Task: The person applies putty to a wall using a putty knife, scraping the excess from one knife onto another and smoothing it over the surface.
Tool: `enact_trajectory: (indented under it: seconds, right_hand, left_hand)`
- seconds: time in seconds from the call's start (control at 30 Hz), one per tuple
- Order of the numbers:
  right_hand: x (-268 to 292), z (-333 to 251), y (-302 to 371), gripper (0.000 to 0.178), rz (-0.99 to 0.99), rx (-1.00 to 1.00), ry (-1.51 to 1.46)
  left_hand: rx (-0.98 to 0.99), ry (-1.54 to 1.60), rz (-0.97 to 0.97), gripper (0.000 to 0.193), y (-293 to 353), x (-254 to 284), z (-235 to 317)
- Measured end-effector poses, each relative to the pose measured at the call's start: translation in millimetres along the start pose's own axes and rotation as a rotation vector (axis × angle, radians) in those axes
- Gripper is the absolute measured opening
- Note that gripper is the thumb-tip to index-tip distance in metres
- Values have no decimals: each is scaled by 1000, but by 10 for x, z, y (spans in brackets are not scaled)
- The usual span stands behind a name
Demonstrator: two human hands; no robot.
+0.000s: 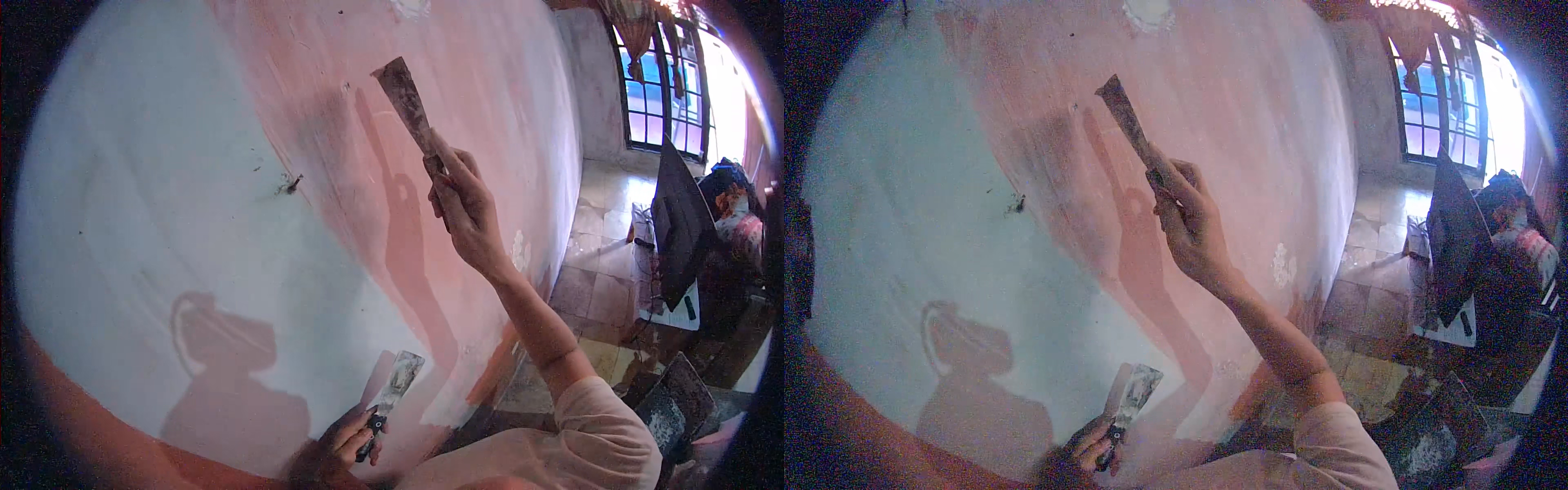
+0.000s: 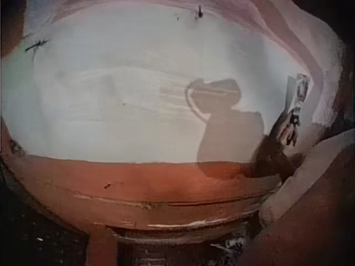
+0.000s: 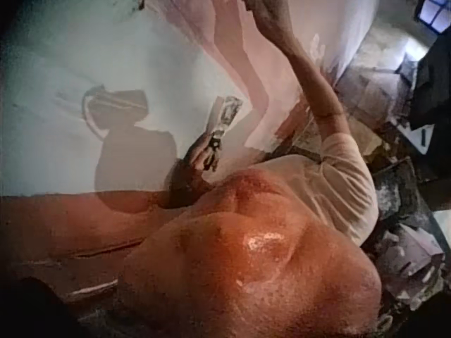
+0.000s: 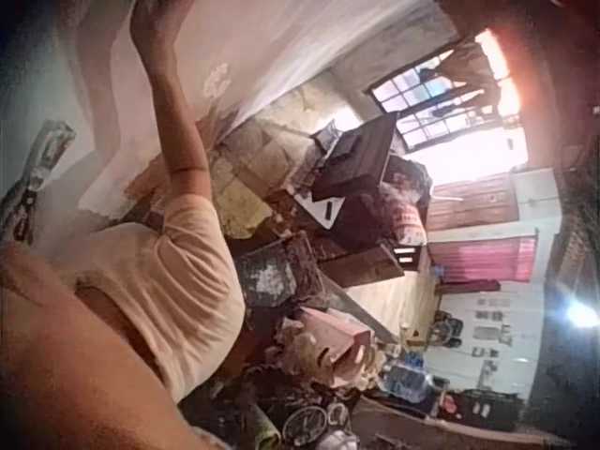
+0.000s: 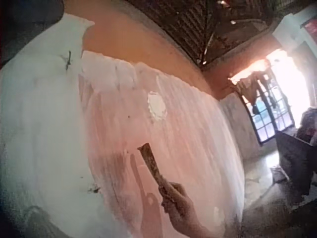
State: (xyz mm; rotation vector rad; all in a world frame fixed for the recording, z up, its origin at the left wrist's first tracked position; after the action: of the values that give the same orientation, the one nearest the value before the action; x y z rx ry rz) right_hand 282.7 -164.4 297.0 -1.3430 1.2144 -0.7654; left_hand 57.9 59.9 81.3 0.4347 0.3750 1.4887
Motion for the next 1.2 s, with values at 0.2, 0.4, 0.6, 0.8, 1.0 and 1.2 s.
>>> enact_trajectory:
  seconds: [0.2,0.4,0.6,0.8,1.0,1.2]
  right_hand:
    - [-39,63,37,49,-5,30,96]
    - [-12,9,-342,51,-29,135,225]
    - [13,-143,-947,46,-17,458,488]
    - [-11,-22,-1158,60,-10,495,510]
    - [-14,3,-1211,50,-72,431,513]
    - [-16,2,-1219,60,-83,471,579]
  left_hand:
    - [-72,-47,-87,39,-78,93,-22]
    - [23,-91,-1,47,67,106,60]
    - [27,-180,-187,49,-33,129,-14]
    - [40,-94,-361,48,-250,212,-290]
    - [-110,36,-265,46,-298,262,-289]
    - [7,-121,-210,47,-156,105,-79]
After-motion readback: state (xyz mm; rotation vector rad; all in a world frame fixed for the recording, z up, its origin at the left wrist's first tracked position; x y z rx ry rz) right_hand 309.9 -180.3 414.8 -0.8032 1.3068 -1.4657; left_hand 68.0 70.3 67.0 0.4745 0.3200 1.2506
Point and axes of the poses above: each hand's wrist, its own y-axis away from the middle knuckle, its own x-axis out of the back of the hand, z = x × y, the point moved 9 cm from there along -y, towards the middle knuckle, and after that the axes turned 14 degrees about x, right-handed, at the moved point
